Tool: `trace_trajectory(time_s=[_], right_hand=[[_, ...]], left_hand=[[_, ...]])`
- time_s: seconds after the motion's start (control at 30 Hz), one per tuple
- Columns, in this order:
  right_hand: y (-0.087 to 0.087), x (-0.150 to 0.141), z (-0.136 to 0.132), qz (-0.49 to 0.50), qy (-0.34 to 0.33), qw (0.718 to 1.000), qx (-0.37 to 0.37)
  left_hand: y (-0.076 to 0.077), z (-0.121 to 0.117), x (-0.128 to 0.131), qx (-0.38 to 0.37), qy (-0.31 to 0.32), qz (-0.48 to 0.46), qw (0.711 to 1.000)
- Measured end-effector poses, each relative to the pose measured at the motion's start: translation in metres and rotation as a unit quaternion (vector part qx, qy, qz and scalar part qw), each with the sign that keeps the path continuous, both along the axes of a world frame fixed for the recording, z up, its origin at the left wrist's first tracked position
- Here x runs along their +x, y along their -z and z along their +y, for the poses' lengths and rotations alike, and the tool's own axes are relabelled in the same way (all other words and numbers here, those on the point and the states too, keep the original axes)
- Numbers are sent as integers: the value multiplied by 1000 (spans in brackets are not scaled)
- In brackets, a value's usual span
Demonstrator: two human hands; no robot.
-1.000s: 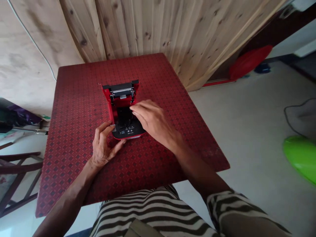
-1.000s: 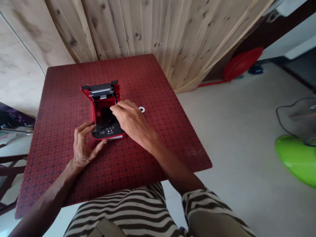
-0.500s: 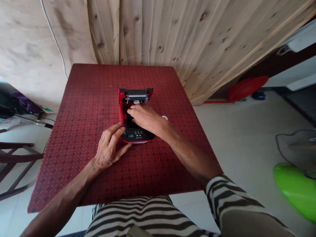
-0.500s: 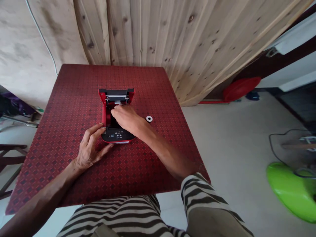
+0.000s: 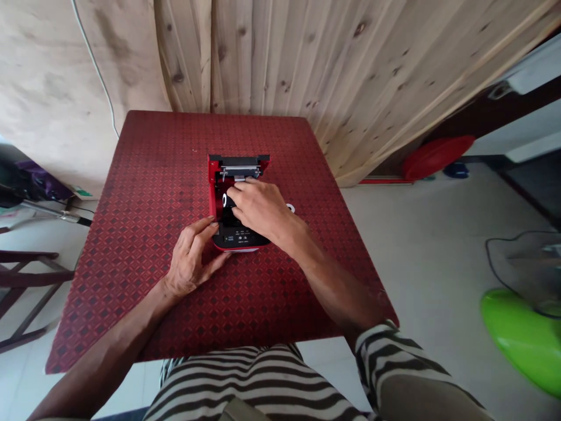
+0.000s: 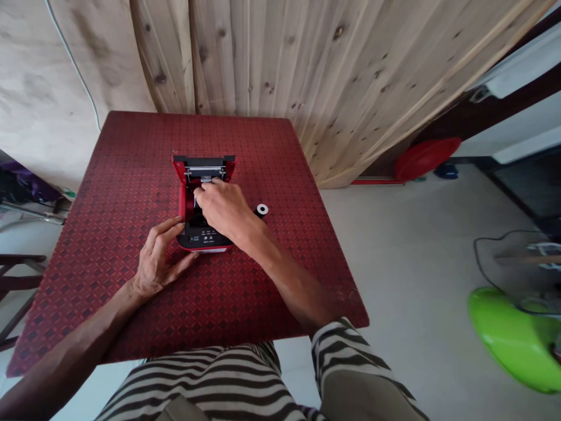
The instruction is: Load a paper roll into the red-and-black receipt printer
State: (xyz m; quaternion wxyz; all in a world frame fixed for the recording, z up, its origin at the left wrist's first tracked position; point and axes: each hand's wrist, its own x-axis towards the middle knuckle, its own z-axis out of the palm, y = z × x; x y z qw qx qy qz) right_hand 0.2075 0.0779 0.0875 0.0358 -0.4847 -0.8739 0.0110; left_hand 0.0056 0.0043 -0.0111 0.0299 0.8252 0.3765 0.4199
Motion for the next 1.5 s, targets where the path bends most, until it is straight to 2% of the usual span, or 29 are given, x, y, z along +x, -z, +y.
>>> trace_trajectory(time_s=[0.13,0.23,0.3,0.4,0.5,0.6,0.67,0.73,0.83,0.93,1.03,1.17,1.27,1.33,1.4,1.5], right_hand=[[-11,4,-11,32,1,998,48],[-29,20,-31,155,-9,984,83],[-40,38,-48,275,-28,959,64],[-43,66,-77,423,-36,905,-35],[-20,78,-108,466,7,874,-138],[22,66,-135,470,41,858,-203],[50,51,-147,481,45,852,-203],[74,37,-151,493,54,852,-170],[98,24,-149,502,68,855,-112],[109,21,-147,510,69,852,-97],[104,27,-153,499,73,855,-118],[80,57,-156,490,128,852,-129],[73,93,-131,494,238,834,-51],[82,116,-102,486,283,826,7],[97,133,-72,502,281,818,-15],[116,144,-41,516,221,823,-85]], left_hand=[[0,0,0,1,4,-6,1000],[-1,0,-1,-1,4,-8,1000],[-1,0,-2,-3,4,-4,1000],[-1,1,-3,-6,9,-1,1000],[-1,2,-3,-4,11,4,1000],[-2,3,-3,-3,10,7,1000],[-3,4,-3,-3,8,3,1000],[-4,4,-3,0,8,1,1000],[-5,4,-3,10,7,4,1000],[-6,4,-2,12,6,6,1000],[-7,4,-2,14,11,5,1000],[-6,5,-3,13,10,8,1000],[-4,5,-3,19,5,11,1000],[-3,6,-2,21,5,8,1000],[-4,6,-2,18,11,1,1000],[-5,5,-2,6,17,-6,1000]])
